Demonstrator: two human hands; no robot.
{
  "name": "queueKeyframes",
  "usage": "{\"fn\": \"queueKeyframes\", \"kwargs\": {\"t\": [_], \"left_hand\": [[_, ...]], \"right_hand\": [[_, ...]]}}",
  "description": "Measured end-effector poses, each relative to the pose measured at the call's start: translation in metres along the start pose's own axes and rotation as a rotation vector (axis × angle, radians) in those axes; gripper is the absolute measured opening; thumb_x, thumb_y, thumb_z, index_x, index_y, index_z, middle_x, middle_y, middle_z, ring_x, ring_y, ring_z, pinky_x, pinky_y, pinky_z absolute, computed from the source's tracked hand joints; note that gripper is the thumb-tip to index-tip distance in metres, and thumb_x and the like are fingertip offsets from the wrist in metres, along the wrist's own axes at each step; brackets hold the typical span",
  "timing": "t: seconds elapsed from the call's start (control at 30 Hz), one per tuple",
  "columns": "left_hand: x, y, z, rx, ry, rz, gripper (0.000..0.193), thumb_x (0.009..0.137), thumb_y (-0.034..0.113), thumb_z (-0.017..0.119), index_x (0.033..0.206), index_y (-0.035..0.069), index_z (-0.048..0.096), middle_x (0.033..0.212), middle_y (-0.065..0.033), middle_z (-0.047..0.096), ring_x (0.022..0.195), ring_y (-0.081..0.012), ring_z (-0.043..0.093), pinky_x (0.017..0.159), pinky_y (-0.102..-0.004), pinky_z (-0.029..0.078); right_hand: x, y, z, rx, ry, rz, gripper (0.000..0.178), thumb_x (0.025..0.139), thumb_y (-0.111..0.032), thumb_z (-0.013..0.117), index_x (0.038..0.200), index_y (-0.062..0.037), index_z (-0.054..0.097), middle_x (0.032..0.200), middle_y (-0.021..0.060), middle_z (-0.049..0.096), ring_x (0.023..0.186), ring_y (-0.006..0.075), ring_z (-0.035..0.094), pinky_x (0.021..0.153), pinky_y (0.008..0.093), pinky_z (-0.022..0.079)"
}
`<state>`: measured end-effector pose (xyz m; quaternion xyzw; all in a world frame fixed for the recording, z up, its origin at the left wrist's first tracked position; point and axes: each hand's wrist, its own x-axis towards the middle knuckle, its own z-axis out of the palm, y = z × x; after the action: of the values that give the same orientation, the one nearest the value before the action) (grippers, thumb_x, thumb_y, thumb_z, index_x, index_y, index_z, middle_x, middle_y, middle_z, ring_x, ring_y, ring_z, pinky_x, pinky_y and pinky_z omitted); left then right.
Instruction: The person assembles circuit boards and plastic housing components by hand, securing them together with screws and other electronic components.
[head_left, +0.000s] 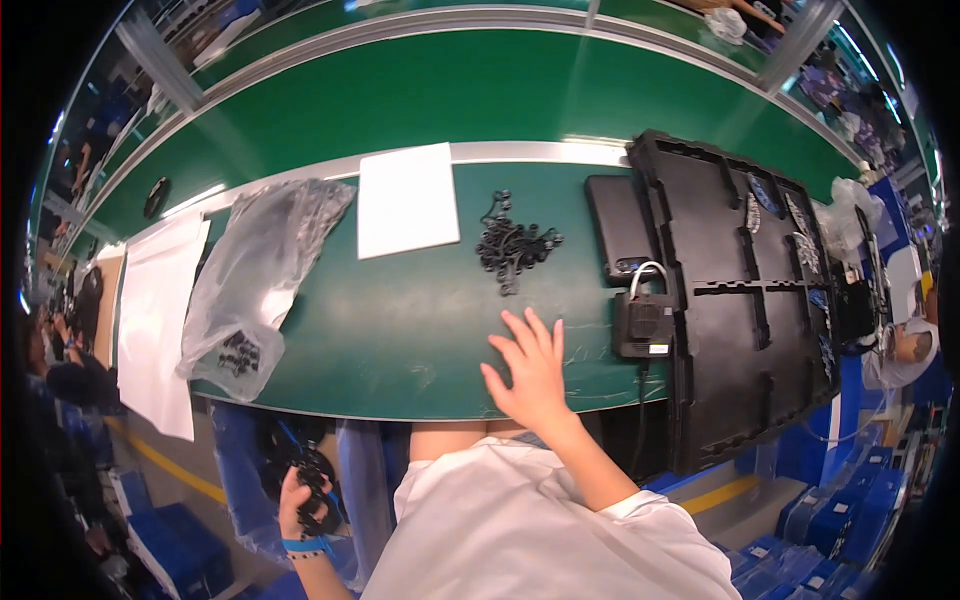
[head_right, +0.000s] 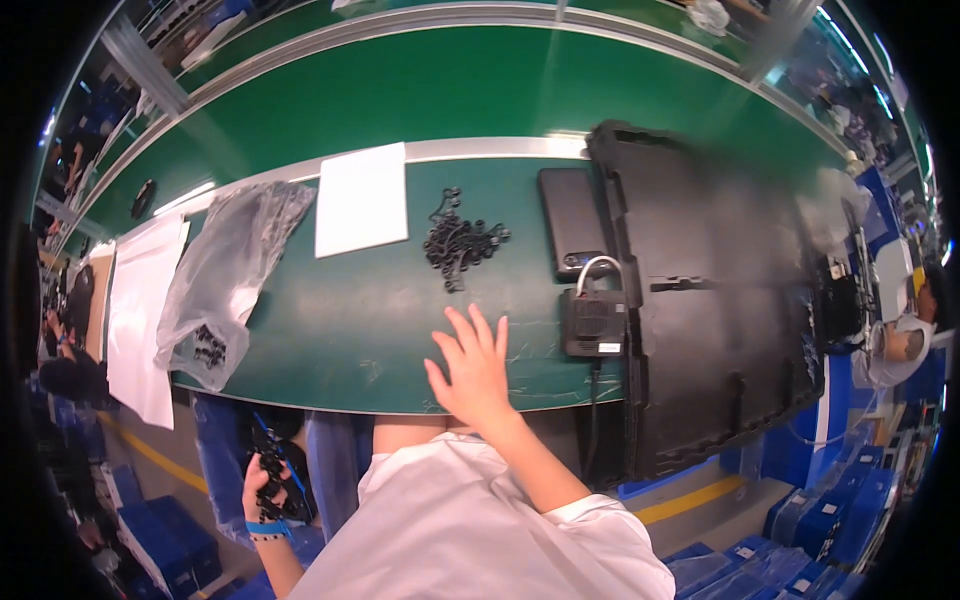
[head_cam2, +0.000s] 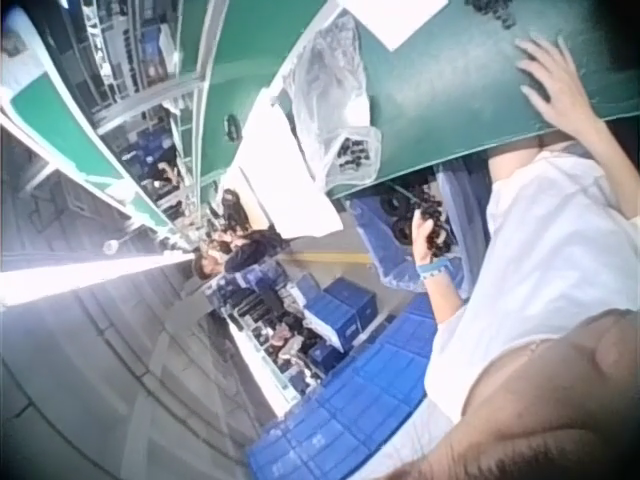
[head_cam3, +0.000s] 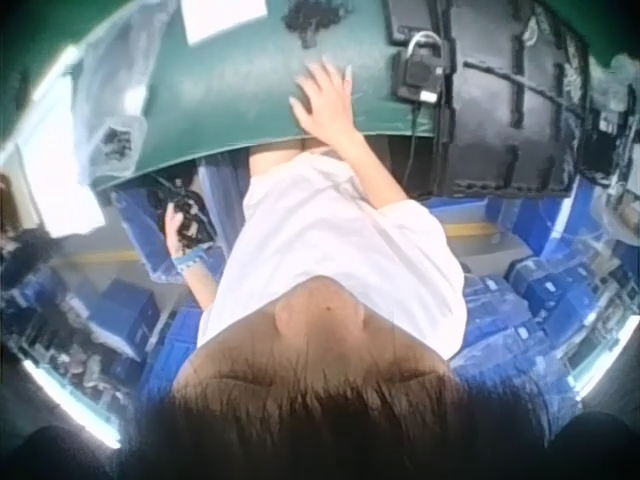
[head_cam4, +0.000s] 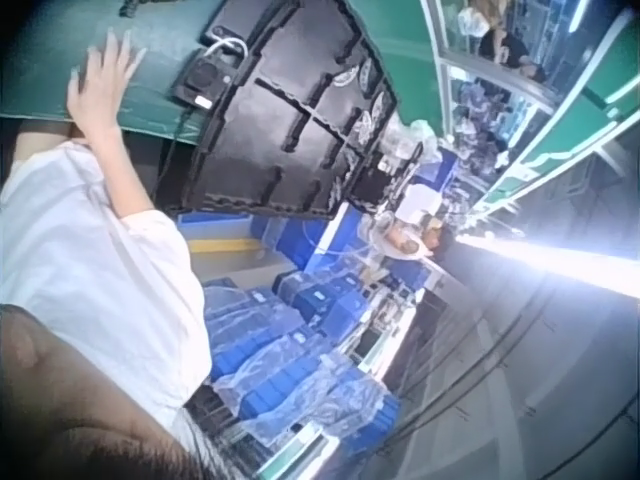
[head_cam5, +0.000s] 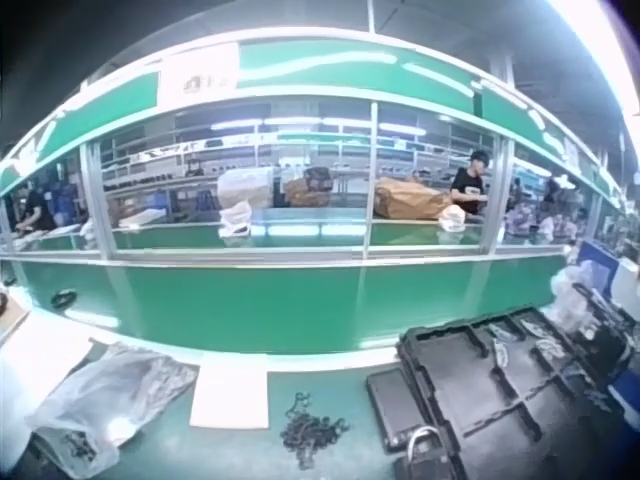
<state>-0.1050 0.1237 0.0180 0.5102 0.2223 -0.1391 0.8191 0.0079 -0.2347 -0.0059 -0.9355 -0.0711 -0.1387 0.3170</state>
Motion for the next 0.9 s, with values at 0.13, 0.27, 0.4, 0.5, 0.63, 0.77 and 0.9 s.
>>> {"fn": "queueKeyframes", "kwargs": {"t": [0.13, 0.27, 0.4, 0.5, 0.63, 0.77, 0.9], "left_hand": [[0.029, 0.003, 0.064, -0.097, -0.275, -0.132, 0.058, 0.065, 0.008, 0.063, 0.116, -0.001, 0.038, 0.087, -0.0153, 0.055, 0.067, -0.0202, 0.053, 0.034, -0.0205, 0.039], [0.074, 0.006, 0.136, -0.108, -0.591, -0.297, 0.059, 0.061, 0.008, 0.065, 0.113, -0.002, 0.040, 0.086, -0.0160, 0.055, 0.065, -0.0219, 0.053, 0.034, -0.0206, 0.038], [0.128, 0.029, 0.217, 0.156, -0.795, -0.318, 0.046, 0.067, 0.010, 0.061, 0.108, -0.001, 0.044, 0.086, -0.0136, 0.057, 0.068, -0.0150, 0.057, 0.039, -0.0212, 0.042], [0.166, 0.027, 0.279, 0.376, -0.810, 0.066, 0.034, 0.070, 0.003, 0.058, 0.103, -0.001, 0.049, 0.089, -0.0068, 0.059, 0.075, -0.0122, 0.057, 0.060, -0.0227, 0.048], [0.207, 0.021, 0.316, 0.590, -0.751, 0.309, 0.030, 0.068, -0.002, 0.061, 0.097, -0.001, 0.052, 0.087, -0.0027, 0.058, 0.077, -0.0085, 0.054, 0.067, -0.0229, 0.045], [0.237, 0.005, 0.329, 1.045, -0.499, 0.679, 0.030, 0.060, 0.012, 0.067, 0.081, -0.002, 0.051, 0.071, -0.0090, 0.058, 0.064, -0.0132, 0.053, 0.060, -0.0286, 0.044], [0.237, -0.001, 0.333, 1.240, -0.338, 0.943, 0.046, 0.058, 0.016, 0.068, 0.095, -0.007, 0.052, 0.085, -0.0215, 0.060, 0.083, -0.0338, 0.059, 0.072, -0.0365, 0.046]], "right_hand": [[0.002, -0.004, -0.005, 0.052, 0.095, 0.059, 0.042, 0.068, -0.024, 0.065, 0.104, -0.0071, 0.052, 0.129, 0.0144, 0.034, 0.122, 0.0402, 0.023, 0.097, 0.0589, 0.014], [-0.003, -0.004, -0.002, 0.158, 0.248, 0.076, 0.050, 0.071, -0.026, 0.065, 0.113, -0.0070, 0.047, 0.134, 0.0168, 0.027, 0.125, 0.0418, 0.017, 0.097, 0.0586, 0.013], [-0.009, 0.002, 0.001, 0.243, 0.384, 0.096, 0.047, 0.072, -0.018, 0.064, 0.113, -0.0055, 0.046, 0.134, 0.0181, 0.027, 0.125, 0.0423, 0.016, 0.099, 0.0518, 0.016], [-0.010, 0.004, 0.000, 0.267, 0.446, 0.122, 0.045, 0.072, -0.012, 0.063, 0.113, -0.0046, 0.046, 0.133, 0.0177, 0.030, 0.126, 0.0408, 0.017, 0.100, 0.0464, 0.018], [-0.009, 0.005, -0.001, 0.328, 0.413, 0.116, 0.049, 0.073, -0.009, 0.061, 0.118, -0.0038, 0.043, 0.134, 0.0189, 0.026, 0.127, 0.0386, 0.017, 0.101, 0.0453, 0.018], [-0.004, 0.005, -0.002, 0.363, 0.519, 0.126, 0.069, 0.073, -0.006, 0.059, 0.131, -0.0012, 0.022, 0.139, 0.0213, 0.015, 0.128, 0.0372, 0.013, 0.102, 0.0444, 0.014], [-0.001, 0.004, -0.002, 0.356, 0.495, 0.155, 0.071, 0.073, -0.007, 0.060, 0.132, -0.0014, 0.021, 0.139, 0.0215, 0.012, 0.129, 0.0379, 0.009, 0.102, 0.0455, 0.012]]}}
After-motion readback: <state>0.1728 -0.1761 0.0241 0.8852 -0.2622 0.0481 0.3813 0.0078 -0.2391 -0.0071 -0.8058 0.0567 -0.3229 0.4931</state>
